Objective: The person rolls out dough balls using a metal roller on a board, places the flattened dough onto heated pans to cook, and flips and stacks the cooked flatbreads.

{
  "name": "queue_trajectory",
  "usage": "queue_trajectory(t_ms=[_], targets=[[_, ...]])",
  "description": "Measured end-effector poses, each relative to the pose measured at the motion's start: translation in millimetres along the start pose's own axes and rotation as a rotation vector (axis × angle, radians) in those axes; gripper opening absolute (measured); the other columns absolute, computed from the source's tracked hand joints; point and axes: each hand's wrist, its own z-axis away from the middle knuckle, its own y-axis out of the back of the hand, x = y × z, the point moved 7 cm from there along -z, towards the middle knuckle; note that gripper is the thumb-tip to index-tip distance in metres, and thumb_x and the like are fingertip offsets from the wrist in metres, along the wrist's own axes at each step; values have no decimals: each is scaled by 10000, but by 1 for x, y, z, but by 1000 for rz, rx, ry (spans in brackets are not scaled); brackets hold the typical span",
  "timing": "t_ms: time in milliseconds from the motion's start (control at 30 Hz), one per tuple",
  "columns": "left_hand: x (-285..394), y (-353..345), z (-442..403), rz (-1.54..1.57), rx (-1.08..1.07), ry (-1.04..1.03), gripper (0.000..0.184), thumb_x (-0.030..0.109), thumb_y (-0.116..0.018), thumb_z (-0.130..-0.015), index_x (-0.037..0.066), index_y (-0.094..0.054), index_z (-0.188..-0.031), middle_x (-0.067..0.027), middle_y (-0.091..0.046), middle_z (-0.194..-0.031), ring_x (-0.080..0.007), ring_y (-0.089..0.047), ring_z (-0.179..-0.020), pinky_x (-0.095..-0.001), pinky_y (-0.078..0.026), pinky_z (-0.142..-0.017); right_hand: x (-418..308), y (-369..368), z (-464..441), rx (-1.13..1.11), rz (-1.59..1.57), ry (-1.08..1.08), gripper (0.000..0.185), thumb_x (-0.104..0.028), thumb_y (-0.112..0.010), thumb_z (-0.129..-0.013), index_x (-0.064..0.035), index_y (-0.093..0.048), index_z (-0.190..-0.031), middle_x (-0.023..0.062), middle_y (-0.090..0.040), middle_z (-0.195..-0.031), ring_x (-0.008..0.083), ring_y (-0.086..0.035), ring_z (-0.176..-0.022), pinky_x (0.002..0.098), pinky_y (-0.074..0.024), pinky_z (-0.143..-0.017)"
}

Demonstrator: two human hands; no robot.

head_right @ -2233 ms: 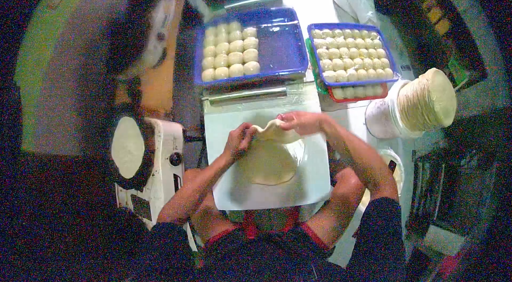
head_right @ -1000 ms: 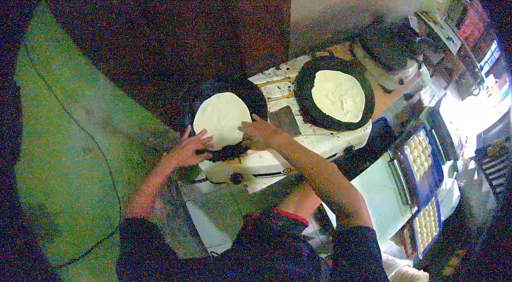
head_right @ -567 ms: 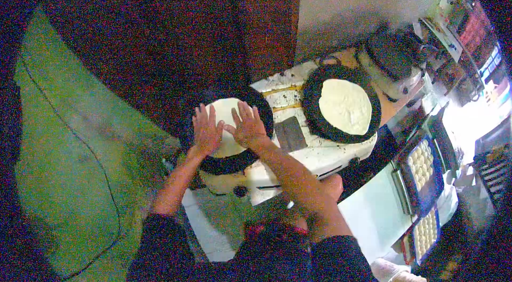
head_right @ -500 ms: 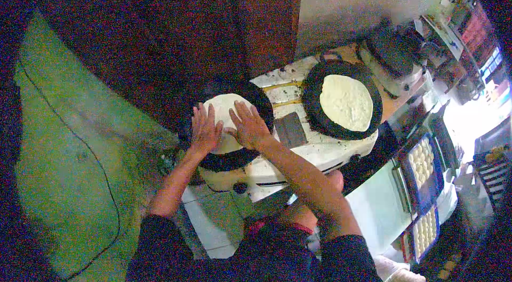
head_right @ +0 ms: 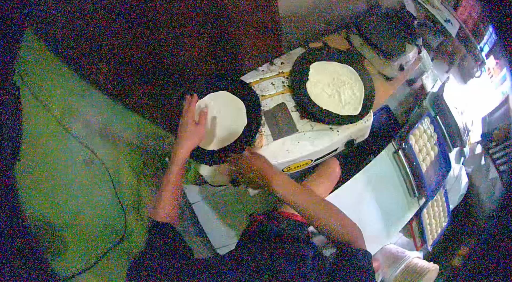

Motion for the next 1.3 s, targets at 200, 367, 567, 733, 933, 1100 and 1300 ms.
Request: queue_trajectory(t_ms=[200, 367, 567, 733, 933, 1100, 1300], targets=[[251, -165, 94, 1073, -569, -123, 647, 333, -595, -983, -30, -375, -1470, -219, -485, -1456, -305, -439, -1375, -408, -304, -1162, 39, -2, 322, 636, -675, -1006, 484, -357, -497, -1035, 31, -600, -1306, 211, -667, -1245, 313, -640, -1167, 384, -472, -1020], [449, -400, 121, 740, -580, -336, 554, 305, -674, -906, -26, -473, -1303, -276, -571, -1291, -409, -566, -1208, -464, -446, -1018, -8, -40, 556, 1092, -498, -1488, 411, -303, -541, -1021, 22, -648, -1248, 199, -710, -1155, 234, -684, -1054, 350, -510, -947], [500, -524, 62, 509, -687, -146, 669, 519, -590, -906, -94, -638, -1170, -293, -694, -1035, -366, -674, -1013, -463, -475, -945, -45, -28, 675, 1297, -423, -1602, 360, -291, -585, -1005, -16, -677, -1218, 137, -743, -1023, 178, -691, -946, 322, -536, -849], [472, -552, 81, 383, -1056, -76, 583, 621, -617, -864, 54, -749, -865, -133, -710, -927, -266, -647, -877, -413, -477, -800, 2, -27, 762, 1434, -463, -1501, 346, -274, -601, -997, -9, -685, -1204, 99, -746, -1009, 133, -670, -881, 299, -535, -785], [427, -451, 133, 524, -1102, 48, 462, 518, -612, -927, 74, -678, -818, -49, -652, -837, -187, -560, -782, -340, -430, -750, 120, 31, 831, 1686, -502, -1359, 344, -280, -638, -974, 7, -700, -1152, 79, -728, -930, 117, -646, -831, 285, -527, -753], [337, -389, 169, 642, -992, 545, 367, 379, -629, -951, 22, -638, -1036, -80, -639, -841, -174, -579, -768, -354, -467, -789, 269, 40, 863, 1466, -434, -1476, 440, -376, -718, -880, -34, -710, -1155, 78, -722, -994, 159, -654, -872, 305, -519, -757], [423, -323, 180, 185, -406, -612, 663, 185, -712, -858, -45, -400, -1395, -303, -409, -1416, -429, -460, -1289, -479, -337, -1124, 338, 51, 829, 1264, -363, -1842, 516, -400, -833, -612, -62, -722, -987, 143, -729, -965, 227, -689, -894, 364, -555, -792]])
